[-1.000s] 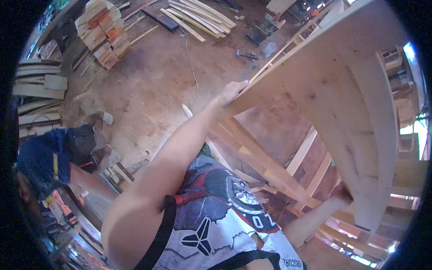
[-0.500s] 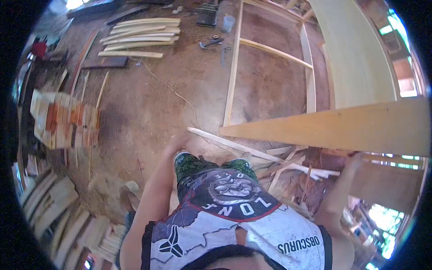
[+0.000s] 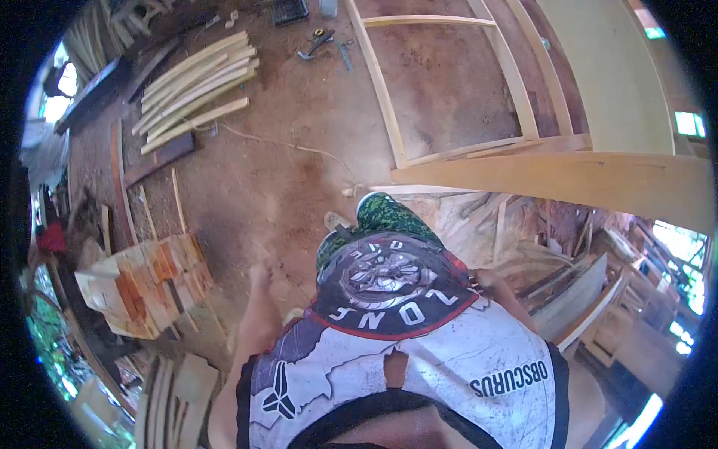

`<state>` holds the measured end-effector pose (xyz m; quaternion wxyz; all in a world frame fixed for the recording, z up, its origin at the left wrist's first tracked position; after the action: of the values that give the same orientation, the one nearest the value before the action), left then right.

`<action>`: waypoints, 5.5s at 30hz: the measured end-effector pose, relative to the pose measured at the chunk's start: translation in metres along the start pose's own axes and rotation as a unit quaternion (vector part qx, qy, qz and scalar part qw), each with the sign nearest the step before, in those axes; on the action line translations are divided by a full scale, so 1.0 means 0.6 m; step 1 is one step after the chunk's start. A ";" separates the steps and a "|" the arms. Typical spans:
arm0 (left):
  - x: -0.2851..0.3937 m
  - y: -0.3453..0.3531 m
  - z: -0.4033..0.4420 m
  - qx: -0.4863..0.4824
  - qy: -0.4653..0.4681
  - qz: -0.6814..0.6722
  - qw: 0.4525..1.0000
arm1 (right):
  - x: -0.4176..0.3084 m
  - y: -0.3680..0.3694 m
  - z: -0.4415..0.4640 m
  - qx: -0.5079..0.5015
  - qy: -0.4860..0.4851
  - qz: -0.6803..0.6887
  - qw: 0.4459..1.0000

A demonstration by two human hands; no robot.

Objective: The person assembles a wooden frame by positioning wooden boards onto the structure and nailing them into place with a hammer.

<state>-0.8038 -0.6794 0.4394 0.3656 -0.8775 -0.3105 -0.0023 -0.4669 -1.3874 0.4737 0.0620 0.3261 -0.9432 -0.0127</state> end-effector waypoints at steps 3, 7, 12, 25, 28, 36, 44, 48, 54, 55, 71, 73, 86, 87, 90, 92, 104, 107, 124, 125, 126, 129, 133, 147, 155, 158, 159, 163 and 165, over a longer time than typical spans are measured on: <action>0.198 0.231 0.035 -0.078 0.183 0.082 0.977 | -0.134 0.071 -0.043 -0.030 -0.087 -0.174 0.980; 0.511 0.343 -0.239 -0.224 0.347 0.161 0.896 | -0.322 0.139 -0.084 0.099 -0.243 -0.160 0.951; 0.606 0.270 -0.363 -0.322 0.485 0.052 0.811 | -0.404 0.148 -0.026 0.104 -0.346 -0.055 0.931; -0.008 0.002 0.010 -0.233 0.099 -0.080 0.964 | -0.605 0.272 0.018 0.086 -0.493 -0.077 0.862; 0.047 0.067 -0.017 -0.245 -0.003 -0.038 0.969 | -0.645 0.257 -0.021 0.110 -0.553 -0.042 0.825; 0.388 0.427 0.140 -0.279 0.315 -0.049 0.906 | -0.478 0.085 0.020 0.223 -0.454 -0.065 0.860; 0.754 0.481 -0.331 -0.344 0.524 -0.203 0.752 | -0.566 0.048 -0.160 0.338 -0.360 -0.108 0.863; 0.714 0.560 -0.277 -0.353 0.505 -0.125 0.778 | -0.676 0.108 -0.208 0.328 -0.497 -0.175 0.784; 0.541 0.818 0.069 -0.246 0.292 -0.036 0.924 | -0.859 0.194 -0.154 0.219 -0.521 -0.306 0.766; 0.537 0.822 0.070 -0.282 0.210 -0.112 0.929 | -0.877 0.184 -0.129 0.210 -0.513 -0.310 0.772; 0.912 1.210 0.269 -0.155 -0.160 -0.474 0.852 | -1.108 -0.064 0.017 0.168 -0.442 -0.037 0.880; 0.886 1.190 0.241 -0.124 -0.145 -0.456 0.869 | -1.086 -0.035 0.038 0.109 -0.405 -0.009 0.908; 0.771 0.900 -0.388 -0.261 0.556 -0.023 0.789 | -1.285 0.075 0.044 -0.190 -0.359 0.048 0.912; 0.817 0.886 -0.360 -0.234 0.567 -0.003 0.790 | -1.331 0.046 0.032 -0.097 -0.427 0.076 0.896; 0.989 0.860 -0.285 -0.108 0.644 -0.012 0.757 | -1.498 -0.048 0.041 0.140 -0.585 0.105 0.792; 1.109 0.889 -0.253 -0.035 0.758 0.083 0.646 | -1.613 -0.065 0.001 0.294 -0.643 -0.067 0.704; 1.354 1.144 0.019 -0.064 0.479 0.351 0.802 | -1.762 0.082 0.034 0.491 -0.578 -0.278 0.590; 1.361 1.159 0.030 -0.040 0.554 0.301 0.775 | -1.782 0.057 0.055 0.472 -0.570 -0.264 0.618; 1.326 1.208 0.113 0.018 0.718 0.320 0.618 | -1.785 0.045 0.053 0.397 -0.794 -0.146 0.436; 1.323 1.200 0.100 0.026 0.740 0.297 0.602 | -1.779 0.041 0.064 0.416 -0.730 -0.128 0.527; 1.327 1.202 0.096 0.014 0.742 0.305 0.596 | -1.780 0.038 0.078 0.429 -0.651 -0.108 0.617; 1.339 1.215 0.071 0.118 0.690 0.559 0.445 | -1.771 0.044 0.091 0.448 -0.637 -0.085 0.622; 1.337 1.253 0.131 0.009 0.711 0.496 0.498 | -1.776 0.041 0.094 0.411 -0.587 -0.108 0.689; 1.336 1.047 -0.056 0.023 0.593 0.226 0.773 | -1.785 0.035 0.102 0.408 -0.570 -0.139 0.699; 1.240 0.935 -0.038 -0.293 0.247 -0.289 0.877 | -1.785 0.038 0.102 0.416 -0.572 -0.133 0.694; 1.223 0.929 -0.050 -0.374 0.220 -0.381 0.816 | -1.780 0.041 0.101 0.428 -0.583 -0.120 0.680; 1.219 0.928 -0.055 -0.406 0.197 -0.408 0.793 | -1.778 0.039 0.102 0.425 -0.585 -0.126 0.679; 1.195 0.925 -0.054 -0.432 0.186 -0.457 0.755 | -1.770 0.047 0.093 0.421 -0.551 -0.146 0.706; 1.189 0.928 -0.058 -0.438 0.195 -0.470 0.741 | -1.764 0.050 0.098 0.407 -0.561 -0.136 0.708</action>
<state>0.0843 -0.6149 0.2732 -0.0543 -0.6643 -0.5700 -0.4805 0.3325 -0.7123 0.3021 -0.6197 0.3772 -0.6633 0.1838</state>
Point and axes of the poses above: each hand's wrist, its own z-axis towards the middle knuckle, its own y-axis out of the palm, x = y × z, the point moved 4 cm from there along z, towards the middle knuckle
